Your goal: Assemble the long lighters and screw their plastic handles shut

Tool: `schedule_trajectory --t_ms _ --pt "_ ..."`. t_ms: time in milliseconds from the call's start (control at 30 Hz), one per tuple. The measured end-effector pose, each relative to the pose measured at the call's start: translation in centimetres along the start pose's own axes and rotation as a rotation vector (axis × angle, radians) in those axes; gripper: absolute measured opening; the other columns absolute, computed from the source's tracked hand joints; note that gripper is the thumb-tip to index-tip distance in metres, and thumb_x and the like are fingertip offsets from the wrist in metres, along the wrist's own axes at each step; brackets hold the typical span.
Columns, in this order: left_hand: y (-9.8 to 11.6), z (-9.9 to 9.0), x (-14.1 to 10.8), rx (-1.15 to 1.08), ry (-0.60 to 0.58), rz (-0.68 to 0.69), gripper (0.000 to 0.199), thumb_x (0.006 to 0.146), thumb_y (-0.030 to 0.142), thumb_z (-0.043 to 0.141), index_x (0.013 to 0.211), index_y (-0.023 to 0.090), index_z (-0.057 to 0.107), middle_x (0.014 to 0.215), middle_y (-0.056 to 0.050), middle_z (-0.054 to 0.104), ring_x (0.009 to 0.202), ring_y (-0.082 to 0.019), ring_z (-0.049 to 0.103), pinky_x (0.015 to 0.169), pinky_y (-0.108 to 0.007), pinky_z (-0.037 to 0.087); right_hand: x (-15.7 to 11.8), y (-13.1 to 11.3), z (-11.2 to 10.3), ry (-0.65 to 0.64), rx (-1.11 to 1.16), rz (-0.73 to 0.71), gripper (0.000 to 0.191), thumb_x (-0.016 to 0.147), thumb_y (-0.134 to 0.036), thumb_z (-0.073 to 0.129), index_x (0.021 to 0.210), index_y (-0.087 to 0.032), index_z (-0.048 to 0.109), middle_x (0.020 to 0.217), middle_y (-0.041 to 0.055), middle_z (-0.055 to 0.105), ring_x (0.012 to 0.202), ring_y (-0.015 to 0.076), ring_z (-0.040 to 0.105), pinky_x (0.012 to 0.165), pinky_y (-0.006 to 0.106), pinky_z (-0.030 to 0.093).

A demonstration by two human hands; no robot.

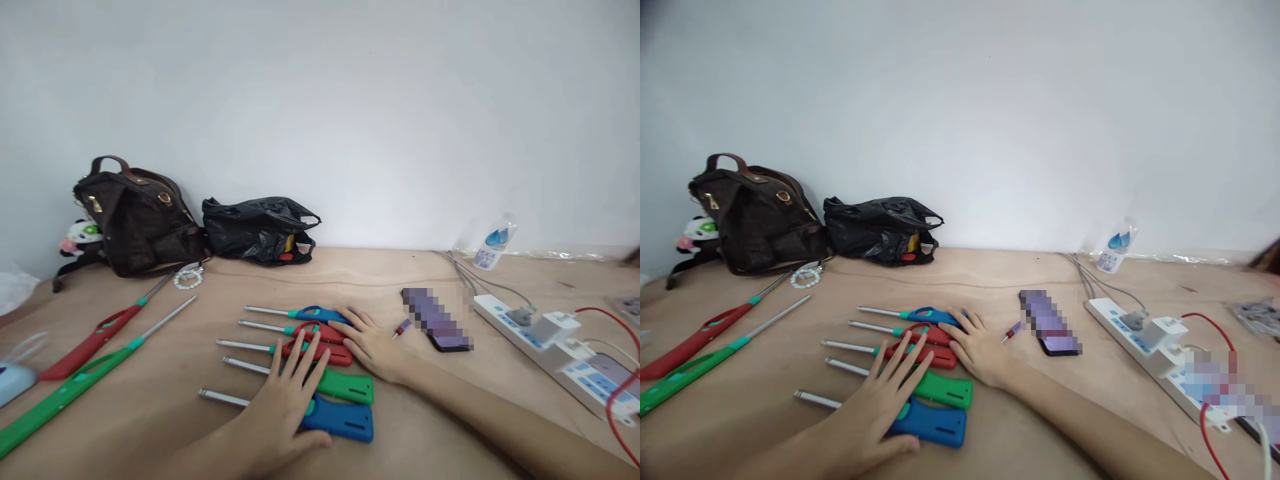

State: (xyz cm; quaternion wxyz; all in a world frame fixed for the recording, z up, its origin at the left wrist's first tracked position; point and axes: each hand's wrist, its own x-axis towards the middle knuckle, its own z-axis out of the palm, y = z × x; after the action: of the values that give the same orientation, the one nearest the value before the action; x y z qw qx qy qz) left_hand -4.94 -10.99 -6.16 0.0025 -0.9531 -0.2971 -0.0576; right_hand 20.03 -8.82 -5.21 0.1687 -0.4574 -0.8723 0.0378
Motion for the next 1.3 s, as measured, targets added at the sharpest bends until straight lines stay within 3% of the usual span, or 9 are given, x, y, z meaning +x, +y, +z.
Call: schedule_trajectory --t_ms 200,333,433,600,733,833,933,1033,1300 --pt "-1.2 -1.3 3.6 -0.022 -0.045 -0.051 0.088 0.086 0.073 0.037 0.152 0.019 0.016 0.156 -0.019 0.012 0.142 -0.045 0.009 0.104 -0.073 0.01 2.1 3.2 0.2 0.005 -0.008 0.029 0.042 0.1 -0.029 0.033 0.139 -0.021 0.046 0.151 0.0099 0.036 0.14 0.0234 0.027 0.112 0.045 0.031" --pt "-1.8 -1.6 5.6 -0.022 -0.074 -0.1 0.087 0.087 0.069 0.042 0.152 0.017 0.018 0.156 -0.02 0.009 0.143 -0.043 0.008 0.106 -0.072 0.011 2.8 5.1 -2.3 0.021 -0.061 0.061 0.044 0.1 -0.032 0.036 0.141 -0.017 0.042 0.147 0.012 0.042 0.137 0.0243 0.033 0.11 0.047 0.029" --pt "-2.0 -1.2 6.2 -0.021 -0.075 -0.127 0.087 0.087 0.07 0.04 0.152 0.016 0.018 0.156 -0.021 0.01 0.143 -0.043 0.009 0.106 -0.071 0.01 1.4 5.7 -4.9 -0.014 -0.165 0.133 0.029 0.095 -0.021 0.042 0.117 -0.014 0.059 0.122 0.0127 0.062 0.114 0.0228 0.054 0.101 0.041 0.036" --pt "-2.3 -0.8 6.0 -0.006 0.003 -0.104 0.087 0.087 0.072 0.037 0.152 0.017 0.019 0.156 -0.02 0.017 0.143 -0.042 0.01 0.107 -0.069 0.01 -2.2 5.5 -6.0 -0.218 -0.463 0.258 0.014 0.083 -0.018 0.056 0.092 -0.012 0.065 0.098 0.0147 0.066 0.096 0.0293 0.059 0.082 0.039 0.04" --pt "-2.2 -1.3 5.9 -0.005 0.069 0.028 0.077 0.09 0.062 0.045 0.149 0.016 0.028 0.155 -0.017 0.023 0.143 -0.039 0.015 0.111 -0.064 0.012 -3.0 5.6 -5.1 -0.244 -0.537 0.305 0.019 0.087 -0.008 0.045 0.092 -0.012 0.063 0.096 0.0137 0.067 0.09 0.0267 0.061 0.076 0.035 0.038" --pt "-2.0 -1.7 5.9 -0.05 0.093 0.25 0.051 0.095 0.037 0.048 0.143 0.02 0.039 0.15 -0.012 0.036 0.14 -0.033 0.026 0.114 -0.057 0.018 -2.9 5.7 -5.5 -0.135 -0.531 0.338 0.023 0.086 -0.002 0.042 0.092 -0.013 0.061 0.097 0.0128 0.066 0.089 0.0252 0.061 0.075 0.034 0.039" --pt "-1.9 -1.6 5.9 -0.092 0.148 0.398 0.038 0.097 0.021 0.042 0.135 0.022 0.048 0.138 -0.01 0.052 0.132 -0.027 0.041 0.112 -0.048 0.027 -2.8 5.2 -6.6 0.046 -0.318 0.344 0.018 0.092 -0.011 0.042 0.095 -0.016 0.059 0.095 0.0093 0.064 0.087 0.0222 0.06 0.073 0.032 0.042" --pt "-1.8 -1.5 5.9 -0.101 0.189 0.425 0.035 0.098 0.017 0.036 0.128 0.019 0.053 0.119 -0.011 0.062 0.115 -0.025 0.053 0.103 -0.044 0.035 -2.9 4.2 -7.5 0.143 0.066 0.252 0.016 0.094 -0.023 0.045 0.096 -0.02 0.06 0.094 0.006 0.063 0.08 0.0176 0.06 0.069 0.029 0.045" --pt "-1.9 -2.0 5.8 -0.119 0.185 0.371 0.03 0.098 0.023 0.038 0.121 0.021 0.057 0.105 -0.01 0.059 0.095 -0.024 0.053 0.085 -0.036 0.041 -2.5 1.3 -7.7 0.352 0.855 0.25 0.029 0.085 -0.048 0.06 0.086 -0.019 0.057 0.086 0.0046 0.062 0.069 0.0162 0.061 0.063 0.032 0.051"
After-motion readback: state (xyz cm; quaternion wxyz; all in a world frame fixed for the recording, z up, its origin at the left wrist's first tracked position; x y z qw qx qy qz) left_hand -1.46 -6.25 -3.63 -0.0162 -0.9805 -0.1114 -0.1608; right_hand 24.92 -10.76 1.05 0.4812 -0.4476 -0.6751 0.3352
